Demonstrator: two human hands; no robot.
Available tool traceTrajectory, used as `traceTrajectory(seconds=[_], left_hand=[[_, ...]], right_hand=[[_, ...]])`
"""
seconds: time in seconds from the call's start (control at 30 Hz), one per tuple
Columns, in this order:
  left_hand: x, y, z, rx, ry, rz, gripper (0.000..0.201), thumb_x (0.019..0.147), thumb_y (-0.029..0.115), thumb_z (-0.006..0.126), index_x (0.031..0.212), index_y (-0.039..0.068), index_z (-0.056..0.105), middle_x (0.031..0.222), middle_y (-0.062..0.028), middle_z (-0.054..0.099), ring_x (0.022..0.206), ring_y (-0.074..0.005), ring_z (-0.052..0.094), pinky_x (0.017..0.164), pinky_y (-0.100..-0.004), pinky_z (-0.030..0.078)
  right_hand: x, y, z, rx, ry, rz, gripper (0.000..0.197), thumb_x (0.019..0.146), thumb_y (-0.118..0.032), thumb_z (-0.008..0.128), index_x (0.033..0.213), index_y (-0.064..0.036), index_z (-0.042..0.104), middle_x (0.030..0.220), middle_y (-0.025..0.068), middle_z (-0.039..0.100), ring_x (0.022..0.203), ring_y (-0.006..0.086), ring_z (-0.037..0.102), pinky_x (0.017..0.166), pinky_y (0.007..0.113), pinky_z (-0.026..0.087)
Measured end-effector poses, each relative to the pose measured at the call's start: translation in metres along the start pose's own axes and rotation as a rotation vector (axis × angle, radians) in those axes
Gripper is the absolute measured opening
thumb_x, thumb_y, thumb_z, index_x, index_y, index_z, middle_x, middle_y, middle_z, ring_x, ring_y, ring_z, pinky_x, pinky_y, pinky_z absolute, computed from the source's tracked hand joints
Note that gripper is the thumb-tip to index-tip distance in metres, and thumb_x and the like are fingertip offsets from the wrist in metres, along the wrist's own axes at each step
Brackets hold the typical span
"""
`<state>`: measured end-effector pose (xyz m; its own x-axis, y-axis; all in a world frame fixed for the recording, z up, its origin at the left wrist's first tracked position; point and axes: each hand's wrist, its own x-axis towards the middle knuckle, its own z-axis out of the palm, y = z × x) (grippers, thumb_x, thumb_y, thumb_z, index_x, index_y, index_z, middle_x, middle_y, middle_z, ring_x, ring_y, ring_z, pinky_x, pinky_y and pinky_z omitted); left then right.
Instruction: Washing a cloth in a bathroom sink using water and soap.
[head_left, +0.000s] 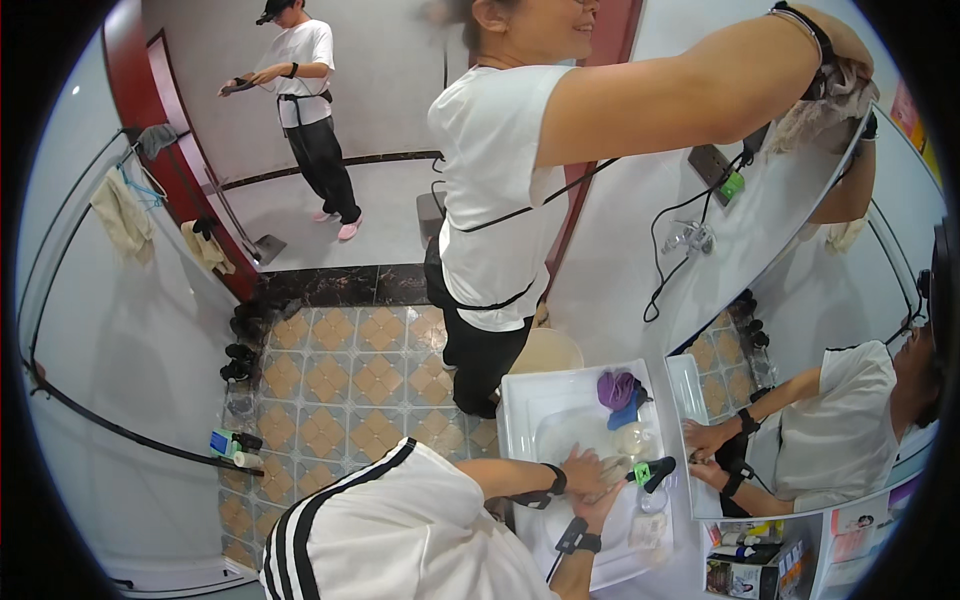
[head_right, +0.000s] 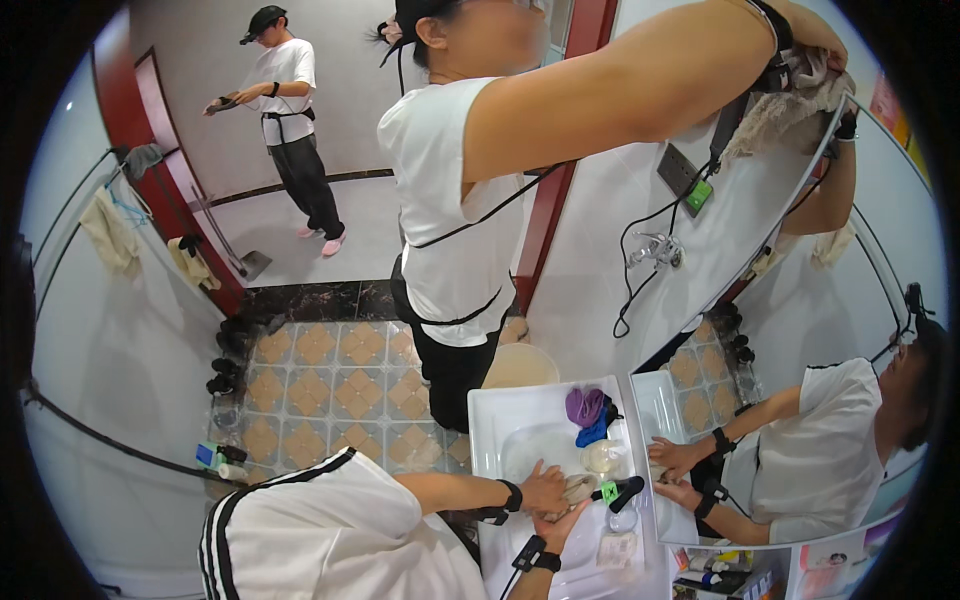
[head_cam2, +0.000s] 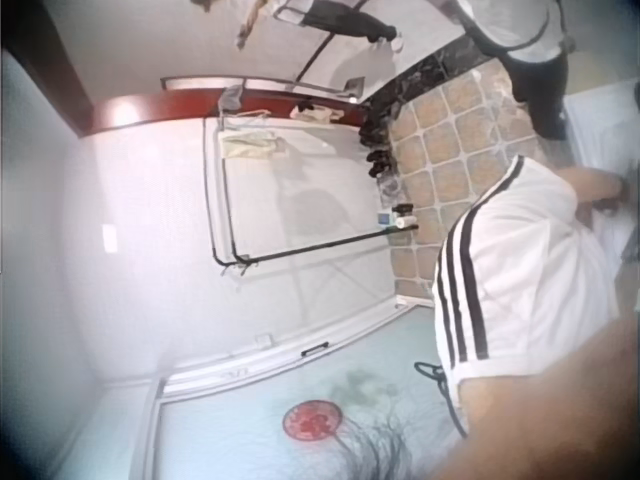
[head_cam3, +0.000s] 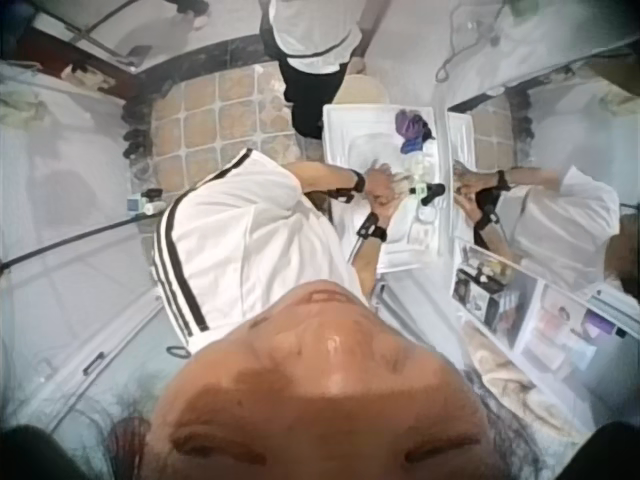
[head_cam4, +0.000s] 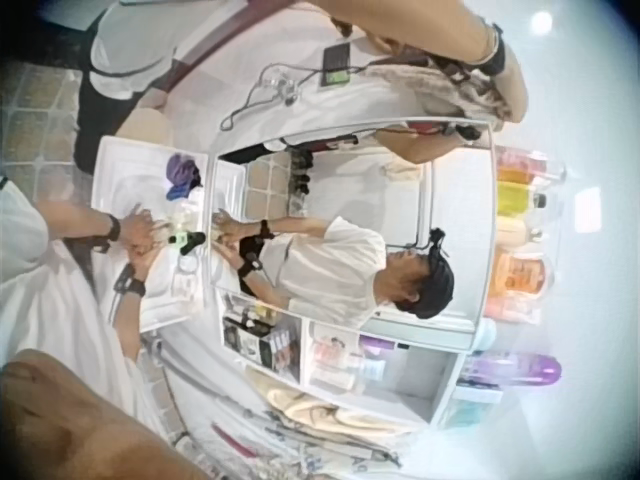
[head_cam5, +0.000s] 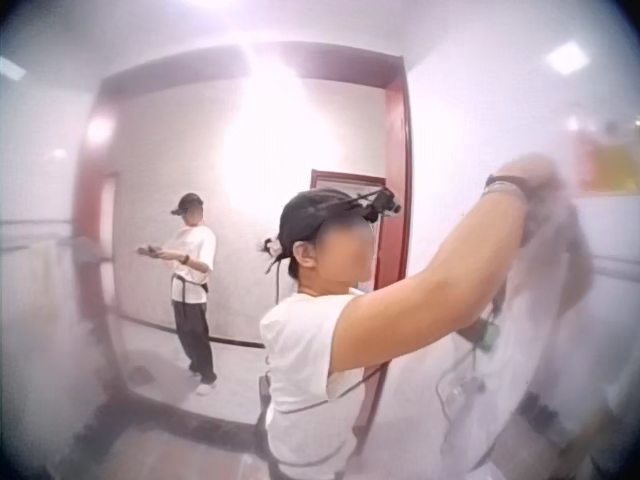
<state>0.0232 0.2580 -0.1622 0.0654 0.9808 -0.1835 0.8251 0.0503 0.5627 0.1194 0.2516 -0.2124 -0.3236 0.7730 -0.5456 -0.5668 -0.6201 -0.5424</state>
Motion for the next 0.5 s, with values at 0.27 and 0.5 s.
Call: traceTrajectory(seconds=[0.27,0.5], left_hand=[[0.028,-0.017,0.010,-1.345,-0.510,0.006,0.043,0.076,0.037,0.047,0.102,0.003,0.049,0.105,-0.0139,0.049,0.095,-0.0242,0.047,0.080,-0.0441,0.037],[0.005,-0.007,-0.001,-2.235,-0.519,-0.357,0.041,0.081,0.039,0.050,0.100,0.003,0.047,0.099,-0.0152,0.051,0.076,-0.0235,0.053,0.067,-0.0369,0.045]], right_hand=[[0.013,-0.041,-0.019,0.378,-0.247,0.351,0.038,0.080,-0.040,0.052,0.100,-0.0078,0.052,0.081,0.0014,0.057,0.062,0.0106,0.049,0.041,0.021,0.035],[-0.034,-0.060,0.043,0.864,-0.217,0.502,0.034,0.075,-0.031,0.062,0.091,-0.0044,0.049,0.069,0.0008,0.047,0.054,0.0087,0.043,0.036,0.018,0.026]])
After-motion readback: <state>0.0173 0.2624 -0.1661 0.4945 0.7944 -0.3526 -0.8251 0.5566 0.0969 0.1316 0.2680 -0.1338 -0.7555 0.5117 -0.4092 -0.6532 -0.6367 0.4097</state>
